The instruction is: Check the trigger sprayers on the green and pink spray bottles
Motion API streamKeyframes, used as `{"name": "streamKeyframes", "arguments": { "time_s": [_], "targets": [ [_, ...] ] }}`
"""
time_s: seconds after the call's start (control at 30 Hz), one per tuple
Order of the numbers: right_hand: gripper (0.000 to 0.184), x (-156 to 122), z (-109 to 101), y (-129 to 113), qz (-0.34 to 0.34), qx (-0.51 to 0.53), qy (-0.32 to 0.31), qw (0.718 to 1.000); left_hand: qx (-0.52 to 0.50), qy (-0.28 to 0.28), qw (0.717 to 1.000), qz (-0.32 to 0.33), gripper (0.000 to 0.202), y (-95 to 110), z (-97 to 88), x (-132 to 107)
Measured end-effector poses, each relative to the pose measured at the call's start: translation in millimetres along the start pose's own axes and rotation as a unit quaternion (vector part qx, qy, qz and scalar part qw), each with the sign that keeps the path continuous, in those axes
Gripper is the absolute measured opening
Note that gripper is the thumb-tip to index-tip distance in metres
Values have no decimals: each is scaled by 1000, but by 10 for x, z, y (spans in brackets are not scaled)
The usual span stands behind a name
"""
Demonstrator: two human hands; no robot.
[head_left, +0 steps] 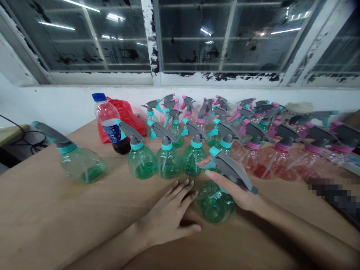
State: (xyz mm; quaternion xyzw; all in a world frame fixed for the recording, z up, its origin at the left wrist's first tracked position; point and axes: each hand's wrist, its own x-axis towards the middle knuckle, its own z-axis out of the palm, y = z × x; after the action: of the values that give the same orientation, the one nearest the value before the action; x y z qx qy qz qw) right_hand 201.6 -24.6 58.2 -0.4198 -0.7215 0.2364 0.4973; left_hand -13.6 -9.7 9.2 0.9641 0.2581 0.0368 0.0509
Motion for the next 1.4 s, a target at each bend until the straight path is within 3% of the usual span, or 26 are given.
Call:
{"name": "streamKeyframes", "arguments": {
  "time_s": [0.4,0.57,0.9,1.17,1.4],
  "targets": [
    [18,-36,-21,14,15,19,-9,1000,-13,11,1000,-3,74,16,-13,-4],
    [27,-31,-16,15,14,24,-8,1000,-24,16,1000,-6,76,11,-13,-3],
    [25,-14,31,-13,-5,62,10,998,-106,50,992,-42,88,125,-36,-4],
    [29,48,350,-193,-38,72,-4,997,-214,129,965,-75,89,142,-177,-97],
    [28,116,707,-366,-76,99,-29,992,-234,150,953,-119,89,122,-252,-560]
  ]
}}
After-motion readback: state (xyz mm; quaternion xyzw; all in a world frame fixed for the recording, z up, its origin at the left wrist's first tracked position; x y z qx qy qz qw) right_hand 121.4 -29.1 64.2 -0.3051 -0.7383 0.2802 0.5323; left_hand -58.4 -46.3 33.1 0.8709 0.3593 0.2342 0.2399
